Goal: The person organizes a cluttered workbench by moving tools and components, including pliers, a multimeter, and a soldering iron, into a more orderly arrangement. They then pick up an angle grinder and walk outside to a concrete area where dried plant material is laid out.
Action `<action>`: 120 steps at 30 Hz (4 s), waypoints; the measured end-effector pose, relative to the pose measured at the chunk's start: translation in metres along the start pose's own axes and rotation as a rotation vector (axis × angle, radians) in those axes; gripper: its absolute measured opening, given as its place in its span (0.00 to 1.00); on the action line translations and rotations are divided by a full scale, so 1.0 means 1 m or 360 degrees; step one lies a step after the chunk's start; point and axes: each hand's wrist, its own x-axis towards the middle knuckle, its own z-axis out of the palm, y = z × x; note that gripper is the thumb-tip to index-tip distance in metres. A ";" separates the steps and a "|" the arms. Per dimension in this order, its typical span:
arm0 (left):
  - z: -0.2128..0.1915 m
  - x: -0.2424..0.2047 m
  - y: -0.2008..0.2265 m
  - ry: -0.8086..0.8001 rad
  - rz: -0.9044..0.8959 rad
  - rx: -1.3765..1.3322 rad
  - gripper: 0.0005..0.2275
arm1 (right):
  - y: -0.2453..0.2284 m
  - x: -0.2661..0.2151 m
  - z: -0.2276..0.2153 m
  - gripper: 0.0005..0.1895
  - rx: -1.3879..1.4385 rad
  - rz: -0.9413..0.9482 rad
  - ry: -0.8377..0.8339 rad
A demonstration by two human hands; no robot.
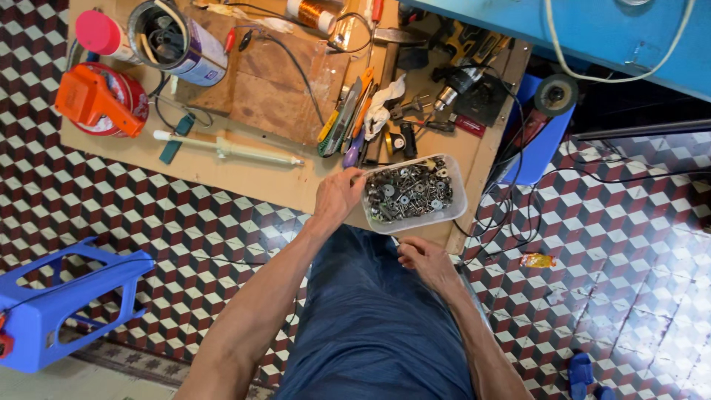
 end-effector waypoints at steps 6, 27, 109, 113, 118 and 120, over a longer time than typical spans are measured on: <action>-0.004 -0.025 -0.008 -0.0130 -0.0316 -0.0598 0.17 | -0.032 -0.009 -0.020 0.17 -0.0258 0.0018 0.0347; 0.016 -0.094 -0.010 -0.0501 -0.0552 -0.1046 0.22 | -0.049 0.074 0.041 0.11 -0.1747 -0.0780 0.0637; 0.037 -0.071 0.057 -0.0376 0.0592 0.0318 0.14 | -0.085 0.004 -0.035 0.19 -0.0916 0.0009 0.0489; 0.022 -0.081 0.064 -0.0044 0.0765 0.0097 0.14 | -0.084 0.023 -0.036 0.22 -0.0941 0.0340 0.0292; -0.003 -0.083 0.071 0.0193 0.0371 -0.0099 0.17 | -0.065 0.012 -0.007 0.23 -0.1209 -0.0441 0.0128; -0.010 -0.078 0.070 0.0279 0.0319 -0.0105 0.20 | -0.057 -0.001 0.010 0.27 -0.1093 -0.0261 0.0102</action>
